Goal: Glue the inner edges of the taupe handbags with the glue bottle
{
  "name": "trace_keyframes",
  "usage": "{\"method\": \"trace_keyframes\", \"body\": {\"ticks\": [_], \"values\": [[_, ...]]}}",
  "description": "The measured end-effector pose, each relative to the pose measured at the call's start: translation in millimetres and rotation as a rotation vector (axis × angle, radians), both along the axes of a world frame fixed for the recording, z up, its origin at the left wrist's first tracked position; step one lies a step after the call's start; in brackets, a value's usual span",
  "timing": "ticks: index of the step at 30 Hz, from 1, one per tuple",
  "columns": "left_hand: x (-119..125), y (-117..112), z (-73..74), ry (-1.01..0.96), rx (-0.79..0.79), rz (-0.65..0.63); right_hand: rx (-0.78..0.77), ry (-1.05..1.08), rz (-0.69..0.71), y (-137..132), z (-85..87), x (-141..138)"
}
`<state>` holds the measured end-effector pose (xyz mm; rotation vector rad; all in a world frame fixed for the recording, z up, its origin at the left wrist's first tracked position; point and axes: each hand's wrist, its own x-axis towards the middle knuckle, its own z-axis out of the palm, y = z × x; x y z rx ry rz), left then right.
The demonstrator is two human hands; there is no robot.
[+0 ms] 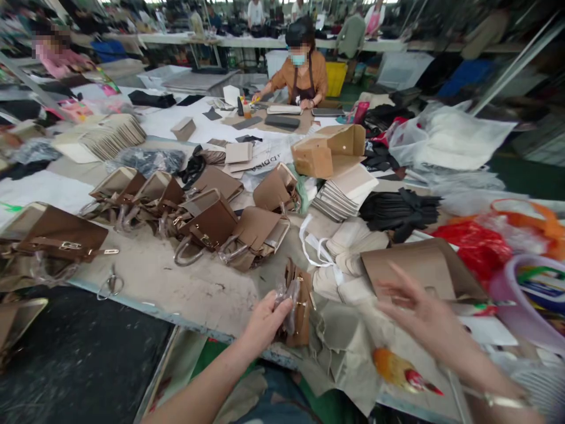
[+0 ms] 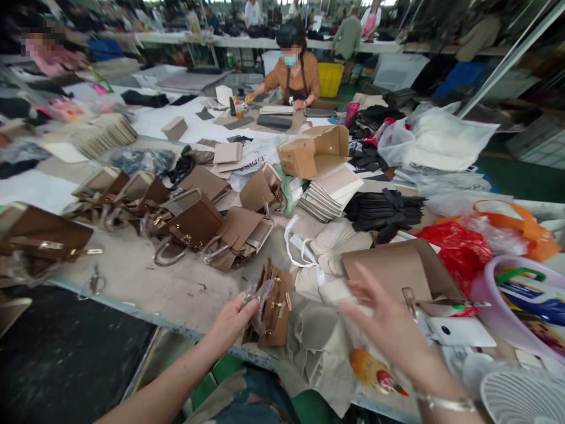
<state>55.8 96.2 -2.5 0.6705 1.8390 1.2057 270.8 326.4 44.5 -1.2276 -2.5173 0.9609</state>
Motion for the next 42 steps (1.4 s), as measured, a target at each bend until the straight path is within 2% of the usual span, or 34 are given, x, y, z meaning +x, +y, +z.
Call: {"method": "trace_keyframes", "body": {"ticks": [1,2,3,5,7,9,12,14,16,19,21,23,24,26,28,29,31,33,35,36,39,42], "values": [[4,4,1.9,0.017,0.016,-0.028,-0.167,0.062,0.149,-37,-0.9,-14],[8,7,4.0,0.032,0.039,-0.059,-0.26,0.083,0.238,-71,-4.6,-26],[13,10,6.2,0.041,0.067,-0.098,-0.318,0.114,0.284,-100,-11.0,-37],[19,12,10.4,0.056,0.132,-0.179,-0.352,0.246,0.252,-139,-29.2,-49],[19,7,13.6,0.055,0.165,-0.234,-0.391,0.357,0.146,-155,-47.6,-48],[12,-6,16.0,0.011,0.134,-0.23,-0.494,0.458,-0.073,-154,-59.3,-34],[-7,-38,20.2,-0.124,0.084,-0.108,-0.713,0.633,-0.425,-146,-64.5,-6],[-15,-60,24.5,-0.127,0.055,-0.009,-0.821,0.655,-0.474,-149,-66.3,8],[-17,-77,28.8,0.007,0.015,-0.013,-0.888,0.544,-0.37,-161,-70.2,16],[-9,-91,31.4,0.287,0.038,-0.272,-0.931,0.311,-0.051,-184,-77.7,21],[-3,-97,29.9,0.386,0.093,-0.432,-0.937,0.208,0.2,-192,-81.3,26],[1,-101,26.5,0.419,0.134,-0.482,-0.89,0.165,0.35,-191,-83.9,35],[2,-102,24.3,0.428,0.152,-0.482,-0.839,0.168,0.336,-188,-84.9,40],[4,-103,19.4,0.446,0.179,-0.484,-0.663,0.21,0.162,-180,-85.3,49],[6,-100,14.8,0.451,0.187,-0.486,-0.395,0.281,-0.054,-178,-80.8,55],[9,-97,13.3,0.437,0.177,-0.477,-0.245,0.315,-0.108,-180,-75.8,55],[15,-88,12.8,0.389,0.155,-0.444,0.037,0.372,-0.083,-192,-60.6,49],[22,-80,16.4,0.354,0.162,-0.432,0.219,0.382,0.075,-213,-43.2,35],[30,-74,22.6,0.356,0.18,-0.437,0.293,0.278,0.234,-238,-31.4,16],[34,-72,25.6,0.354,0.178,-0.432,0.31,0.178,0.268,-250,-29.6,7],[42,-72,29.6,0.279,0.151,-0.376,0.361,-0.128,0.211,-276,-40.3,-16],[50,-76,23.2,0.141,0.171,-0.325,0.413,-0.259,0.11,-289,-60.1,-28]]}}
